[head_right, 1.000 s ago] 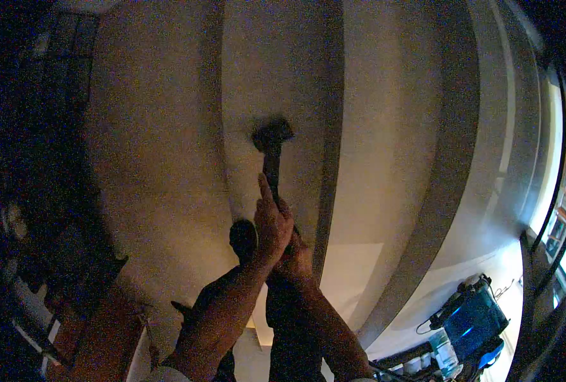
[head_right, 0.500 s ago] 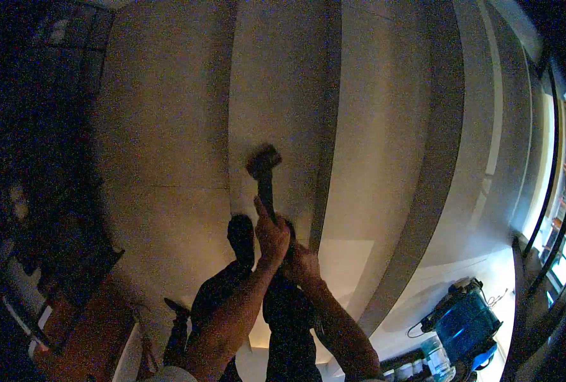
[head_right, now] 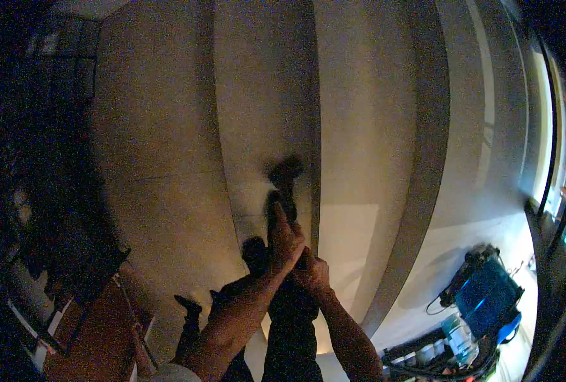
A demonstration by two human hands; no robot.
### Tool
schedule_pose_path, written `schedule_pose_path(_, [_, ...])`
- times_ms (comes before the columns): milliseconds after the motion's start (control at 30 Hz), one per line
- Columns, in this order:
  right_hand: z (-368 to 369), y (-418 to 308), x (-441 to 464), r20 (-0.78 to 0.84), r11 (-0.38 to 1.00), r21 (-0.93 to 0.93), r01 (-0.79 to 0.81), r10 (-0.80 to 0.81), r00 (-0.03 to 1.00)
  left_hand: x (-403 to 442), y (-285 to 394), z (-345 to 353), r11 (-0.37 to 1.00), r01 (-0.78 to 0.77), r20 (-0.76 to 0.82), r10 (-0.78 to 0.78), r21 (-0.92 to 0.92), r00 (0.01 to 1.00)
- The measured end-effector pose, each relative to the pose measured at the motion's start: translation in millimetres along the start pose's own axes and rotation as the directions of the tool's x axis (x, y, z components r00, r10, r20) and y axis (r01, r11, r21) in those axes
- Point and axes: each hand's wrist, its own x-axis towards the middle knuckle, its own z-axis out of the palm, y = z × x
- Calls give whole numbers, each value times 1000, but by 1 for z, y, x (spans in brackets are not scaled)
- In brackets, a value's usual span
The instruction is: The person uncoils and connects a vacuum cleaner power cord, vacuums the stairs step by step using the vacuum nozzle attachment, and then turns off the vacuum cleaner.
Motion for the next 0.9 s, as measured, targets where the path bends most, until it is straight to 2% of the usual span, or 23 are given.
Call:
schedule_pose_path(33, [4, 0, -5, -13, 1000, 3, -12, 12, 1000, -13, 9, -9, 994, 73, 203, -54, -86, 978])
schedule_pose_path(100, [14, 3, 4, -131, 1000, 2, 18, -18, 991, 9, 14, -8, 981, 134, 276, -91, -138, 957])
schedule_pose_path(133, [16, -13, 22, -211, 999, 38, 5, 3, 977, 25, 10, -4, 961, 234, 406, -156, -149, 900])
schedule_pose_path(200, [20, -29, 69, -324, 998, 52, 42, -22, 946, 72, 3, 6, 994, -14, 261, 42, -109, 964])
schedule_pose_path(267, [26, -29, 113, -425, 986, 106, 128, -71, 902, 108, 6, 9, 985, -132, 137, 148, -115, 980])
schedule_pose_path(300, [31, -20, 118, -415, 988, 103, 115, -62, 908, 109, 7, 12, 986, -120, 148, 137, -118, 979])
schedule_pose_path(333, [33, -15, 121, -481, 972, 93, 215, -145, 865, 110, 7, 16, 984, -107, 169, 131, -141, 977])
schedule_pose_path(367, [35, -8, 106, -466, 969, 122, 215, -135, 874, 100, 7, 16, 982, -91, 193, 122, -163, 974])
schedule_pose_path(400, [37, -4, 90, -451, 965, 151, 214, -125, 884, 75, -5, 37, 979, -161, 105, 175, -123, 979])
schedule_pose_path(467, [56, 27, 21, -282, 969, 230, 88, -20, 959, 6, -7, 26, 982, 68, 306, -11, -177, 952])
schedule_pose_path(533, [87, 48, -61, -170, 974, 216, -66, 104, 980, -83, -29, 22, 992, 49, 304, -12, -114, 953])
schedule_pose_path(567, [97, 41, -101, -172, 925, 363, -116, 189, 967, -123, -37, 15, 992, 112, 389, -80, -59, 918])
schedule_pose_path(633, [105, 50, -126, -203, 987, 162, -10, 43, 978, -158, -55, 14, 985, 165, 394, -131, -53, 910])
schedule_pose_path(700, [114, 64, -136, -68, 960, 263, -94, 116, 991, -170, -61, 12, 986, 155, 325, -129, -54, 937])
schedule_pose_path(733, [113, 67, -120, -67, 959, 264, -100, 121, 990, -145, -54, 13, 973, 223, 364, -186, -62, 912])
schedule_pose_path(767, [107, 65, -81, -114, 979, 198, -48, 71, 991, -114, -50, 19, 979, 175, 300, -137, -103, 944])
schedule_pose_path(833, [98, 71, 6, -329, 954, 82, 288, -247, 912, -41, -45, 34, 985, 63, 151, -38, -163, 988])
schedule_pose_path(867, [78, 48, 42, -268, 984, 45, 172, -154, 951, 1, -37, 34, 986, 70, 133, -49, -153, 990])
schedule_pose_path(900, [67, 42, 73, -292, 960, 51, 276, -250, 923, 27, -28, 33, 986, 75, 114, -58, -150, 992])
